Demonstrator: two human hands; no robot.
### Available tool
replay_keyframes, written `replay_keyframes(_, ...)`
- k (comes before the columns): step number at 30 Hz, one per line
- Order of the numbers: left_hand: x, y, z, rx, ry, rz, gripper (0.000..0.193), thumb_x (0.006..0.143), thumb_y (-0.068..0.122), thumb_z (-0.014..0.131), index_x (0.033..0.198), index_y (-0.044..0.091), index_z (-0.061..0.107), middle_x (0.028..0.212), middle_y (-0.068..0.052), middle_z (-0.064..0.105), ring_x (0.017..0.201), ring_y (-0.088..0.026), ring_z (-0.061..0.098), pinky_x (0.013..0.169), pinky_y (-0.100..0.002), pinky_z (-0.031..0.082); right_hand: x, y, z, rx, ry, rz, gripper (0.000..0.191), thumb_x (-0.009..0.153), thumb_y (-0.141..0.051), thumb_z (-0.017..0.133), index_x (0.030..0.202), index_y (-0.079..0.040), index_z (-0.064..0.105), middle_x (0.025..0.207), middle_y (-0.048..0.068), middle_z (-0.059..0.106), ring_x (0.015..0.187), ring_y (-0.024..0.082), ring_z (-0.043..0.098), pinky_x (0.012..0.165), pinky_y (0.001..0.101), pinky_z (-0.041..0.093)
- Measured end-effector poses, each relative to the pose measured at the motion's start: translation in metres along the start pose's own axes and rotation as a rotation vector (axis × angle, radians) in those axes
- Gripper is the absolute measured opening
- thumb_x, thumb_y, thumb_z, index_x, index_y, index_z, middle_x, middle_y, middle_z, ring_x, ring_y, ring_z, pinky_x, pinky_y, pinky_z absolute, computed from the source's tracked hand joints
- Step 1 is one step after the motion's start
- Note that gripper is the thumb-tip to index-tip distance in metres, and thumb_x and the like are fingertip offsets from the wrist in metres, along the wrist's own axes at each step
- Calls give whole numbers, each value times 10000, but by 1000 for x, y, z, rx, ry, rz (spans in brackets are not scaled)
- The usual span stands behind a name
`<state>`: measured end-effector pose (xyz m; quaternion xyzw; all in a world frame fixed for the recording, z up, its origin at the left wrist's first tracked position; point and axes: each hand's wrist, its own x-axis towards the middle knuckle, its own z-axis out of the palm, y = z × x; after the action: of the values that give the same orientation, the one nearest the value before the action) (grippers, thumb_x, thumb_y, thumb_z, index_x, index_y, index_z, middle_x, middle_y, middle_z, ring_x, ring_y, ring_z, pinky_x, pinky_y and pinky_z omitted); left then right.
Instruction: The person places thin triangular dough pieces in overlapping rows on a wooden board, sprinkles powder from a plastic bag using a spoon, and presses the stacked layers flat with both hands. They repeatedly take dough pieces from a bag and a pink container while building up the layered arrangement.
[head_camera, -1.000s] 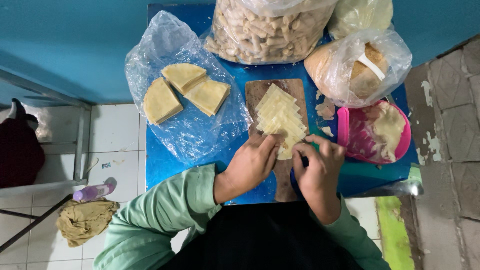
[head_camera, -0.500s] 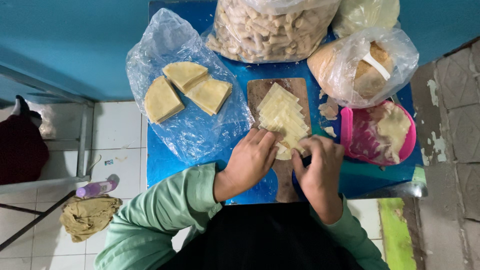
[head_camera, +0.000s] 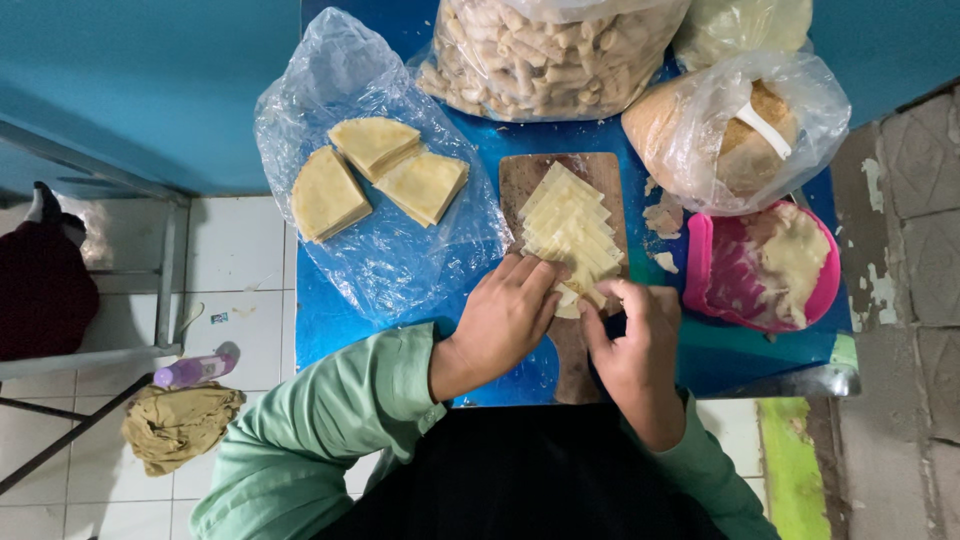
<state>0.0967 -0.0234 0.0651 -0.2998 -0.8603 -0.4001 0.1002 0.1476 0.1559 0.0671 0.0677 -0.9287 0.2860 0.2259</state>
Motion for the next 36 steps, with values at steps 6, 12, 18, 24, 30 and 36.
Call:
replay_keyframes(6,-1,-4,3,15,-61,62,217,913,59,657,1127,62,625,1023,-99,617,982,-318,601,849,-409,520,-4,2,3,39,-23,-68,317,956,-21,654,1266,-52,597,1128,49,743,1004,289,596,922,423,428)
replay_keyframes(12,-1,-9,7,65,-103,114,238,801,44,673,1039,53,670,1009,-98,609,972,-309,597,856,-395,515,4,3,-9,22,-99,-130,363,917,-62,672,1276,-84,623,1184,62,681,1034,311,577,937,435,413)
replay_keyframes(18,3,-9,0,107,-171,233,143,923,132,683,1031,41,660,1041,-92,629,1023,-310,588,932,-406,510,14,8,-22,-164,-185,-249,227,827,-110,716,1010,-219,797,963,-17,682,931,281,565,818,417,381)
replay_keyframes(24,5,-6,0,84,-127,190,324,863,239,689,1051,-23,651,1036,-171,621,1027,-357,581,883,-433,501,26,19,-9,14,-195,-167,70,941,-131,704,1004,-123,734,1011,19,695,990,280,570,903,388,426)
replay_keyframes(30,6,-11,6,-25,-115,76,127,977,129,625,1019,22,679,999,-143,655,985,-352,628,879,-434,518,26,20,-18,13,-274,-210,155,865,-200,754,989,-108,734,968,31,700,932,290,583,833,420,412)
replay_keyframes(36,11,-12,5,-52,-97,43,124,951,125,626,996,21,678,922,-158,683,918,-373,659,823,-461,537,30,16,-16,-75,-241,-259,188,845,-193,762,989,-80,717,1004,38,707,949,287,594,834,431,413)
